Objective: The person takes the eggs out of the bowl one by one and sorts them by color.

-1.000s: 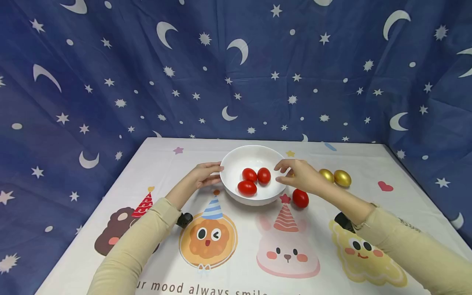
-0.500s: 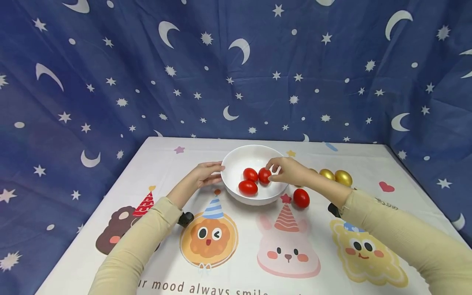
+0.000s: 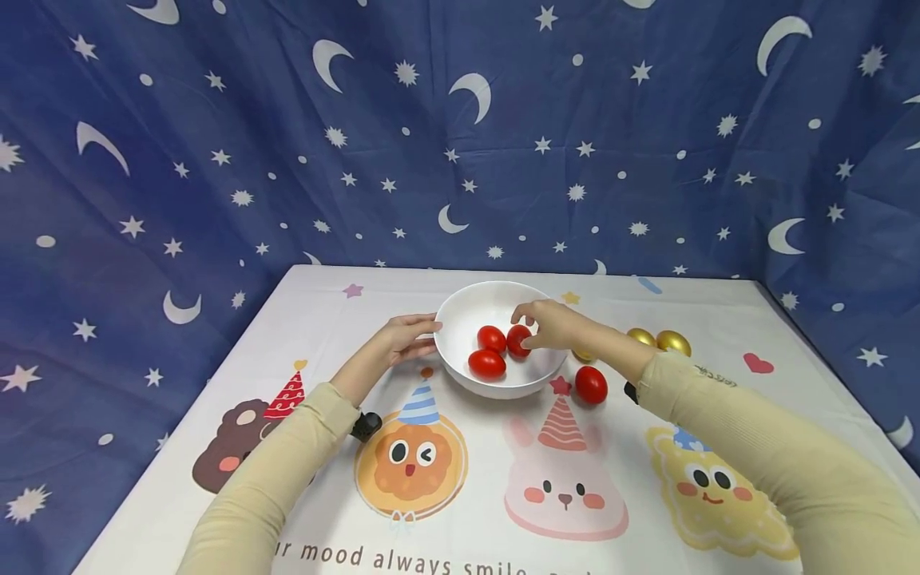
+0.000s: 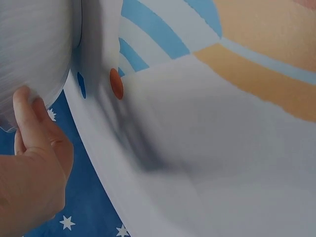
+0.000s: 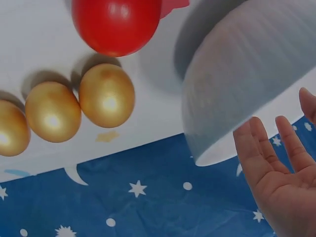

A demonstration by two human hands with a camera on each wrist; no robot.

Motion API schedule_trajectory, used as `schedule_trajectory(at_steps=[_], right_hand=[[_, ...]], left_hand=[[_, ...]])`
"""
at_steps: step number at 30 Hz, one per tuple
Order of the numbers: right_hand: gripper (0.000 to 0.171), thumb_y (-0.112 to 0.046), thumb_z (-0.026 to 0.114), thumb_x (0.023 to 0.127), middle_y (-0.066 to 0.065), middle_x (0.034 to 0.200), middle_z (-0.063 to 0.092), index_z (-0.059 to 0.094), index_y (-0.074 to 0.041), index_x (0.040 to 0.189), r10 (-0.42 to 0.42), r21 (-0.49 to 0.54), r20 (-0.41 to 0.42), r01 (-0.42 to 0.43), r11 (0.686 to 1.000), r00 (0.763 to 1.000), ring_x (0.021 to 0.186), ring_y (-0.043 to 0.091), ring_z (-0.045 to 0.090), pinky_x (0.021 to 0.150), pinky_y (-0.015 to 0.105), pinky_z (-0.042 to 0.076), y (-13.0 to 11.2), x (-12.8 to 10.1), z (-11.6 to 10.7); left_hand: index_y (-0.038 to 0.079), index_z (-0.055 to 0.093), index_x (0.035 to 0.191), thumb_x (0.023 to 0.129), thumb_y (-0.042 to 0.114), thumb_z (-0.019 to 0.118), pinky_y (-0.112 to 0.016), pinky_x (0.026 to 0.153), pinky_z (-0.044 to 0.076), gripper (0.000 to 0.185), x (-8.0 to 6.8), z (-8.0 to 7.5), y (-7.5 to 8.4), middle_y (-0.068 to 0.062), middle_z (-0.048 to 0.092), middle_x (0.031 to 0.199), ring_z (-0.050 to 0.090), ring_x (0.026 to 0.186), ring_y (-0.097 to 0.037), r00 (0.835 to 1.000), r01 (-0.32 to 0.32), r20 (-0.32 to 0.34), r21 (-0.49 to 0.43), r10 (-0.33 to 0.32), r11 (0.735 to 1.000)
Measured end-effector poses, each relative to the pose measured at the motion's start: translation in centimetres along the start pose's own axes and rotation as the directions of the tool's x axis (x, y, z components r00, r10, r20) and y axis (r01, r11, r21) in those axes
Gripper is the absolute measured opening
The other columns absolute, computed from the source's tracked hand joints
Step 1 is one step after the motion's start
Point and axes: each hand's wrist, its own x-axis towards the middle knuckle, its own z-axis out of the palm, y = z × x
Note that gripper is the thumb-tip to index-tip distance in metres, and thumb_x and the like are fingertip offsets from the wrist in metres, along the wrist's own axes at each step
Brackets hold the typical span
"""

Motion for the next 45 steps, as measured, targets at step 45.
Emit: schedule_trajectory(at_steps=[45], right_hand=[[0.036,-0.008,0.07,0.079,0.013,0.091,0.06,0.059,0.003,0.112,0.332,0.174,-0.006,-0.326,0.929,0.943,0.065,0.016,0.053,0.058,0.02,0.057,0.3,3.3,3.1]], left_hand=[[0.013,0.047,0.14,0.092,0.014,0.062,-0.017,0.074,0.06,0.051,0.3,0.0,-0.1,-0.016,0.047,0.139,0.063,0.092,-0.016,1.0,0.01,-0.006,-0.028,-0.01,1.0]])
